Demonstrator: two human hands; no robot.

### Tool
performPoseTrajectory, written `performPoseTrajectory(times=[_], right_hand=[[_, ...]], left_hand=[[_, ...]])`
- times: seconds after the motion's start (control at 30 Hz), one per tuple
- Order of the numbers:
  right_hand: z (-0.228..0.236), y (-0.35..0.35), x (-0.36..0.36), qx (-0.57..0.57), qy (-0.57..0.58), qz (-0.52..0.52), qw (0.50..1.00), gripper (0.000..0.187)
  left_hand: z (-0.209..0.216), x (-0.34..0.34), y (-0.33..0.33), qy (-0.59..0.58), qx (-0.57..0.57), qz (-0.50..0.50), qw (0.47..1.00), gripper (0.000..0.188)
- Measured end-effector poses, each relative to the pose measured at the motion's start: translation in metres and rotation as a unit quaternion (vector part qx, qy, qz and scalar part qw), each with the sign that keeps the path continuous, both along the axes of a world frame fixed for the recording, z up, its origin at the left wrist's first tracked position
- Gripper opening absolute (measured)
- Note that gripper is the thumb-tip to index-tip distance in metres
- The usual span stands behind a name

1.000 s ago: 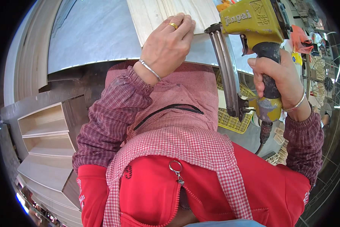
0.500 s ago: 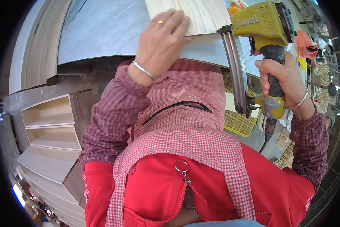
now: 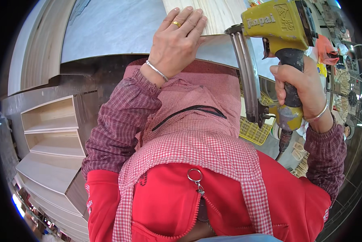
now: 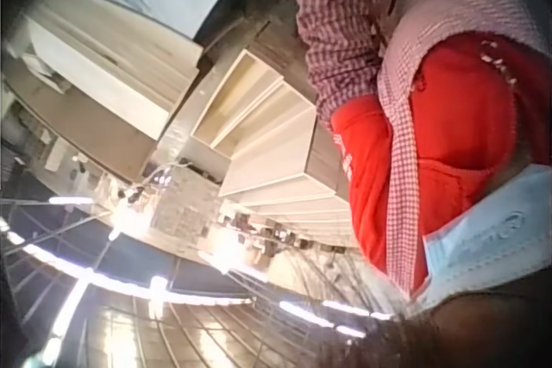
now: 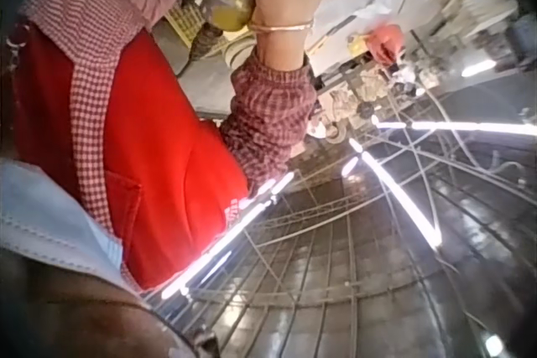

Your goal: Apply glue and use a pneumatic nail gun to assemble wooden boards into a product.

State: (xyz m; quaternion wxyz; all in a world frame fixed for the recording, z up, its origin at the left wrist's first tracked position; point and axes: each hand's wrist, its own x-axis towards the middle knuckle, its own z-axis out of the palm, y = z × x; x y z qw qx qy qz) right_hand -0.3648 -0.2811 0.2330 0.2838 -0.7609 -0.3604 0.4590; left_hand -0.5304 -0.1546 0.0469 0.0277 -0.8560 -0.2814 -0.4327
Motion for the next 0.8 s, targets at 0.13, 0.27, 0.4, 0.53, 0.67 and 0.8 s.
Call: performPoseTrajectory(times=[0.13, 0.27, 0.4, 0.53, 0.67, 0.8], right_hand=[[0.006, 0.004, -0.005, -0.014, 0.000, 0.028, 1.000, 0.013], [0.009, 0.006, -0.005, -0.016, -0.003, 0.038, 0.999, 0.013], [0.009, 0.007, -0.005, -0.022, -0.011, 0.045, 0.999, 0.012], [0.008, 0.010, -0.006, -0.033, -0.024, 0.063, 0.997, 0.012], [0.008, 0.015, -0.011, -0.048, -0.043, 0.101, 0.993, 0.011], [0.006, 0.019, -0.014, -0.059, -0.071, 0.113, 0.989, 0.012]], left_hand=[[0.006, 0.006, -0.003, -0.001, -0.006, -0.004, 1.000, 0.035], [0.008, 0.011, -0.003, -0.005, -0.005, -0.002, 1.000, 0.034], [0.007, 0.013, -0.003, -0.010, -0.002, -0.003, 1.000, 0.034], [-0.006, 0.011, 0.004, -0.013, 0.028, -0.013, 0.999, 0.048], [-0.028, 0.010, 0.020, -0.011, 0.114, -0.048, 0.992, 0.095], [-0.032, 0.003, 0.020, 0.006, 0.107, -0.045, 0.993, 0.092]])
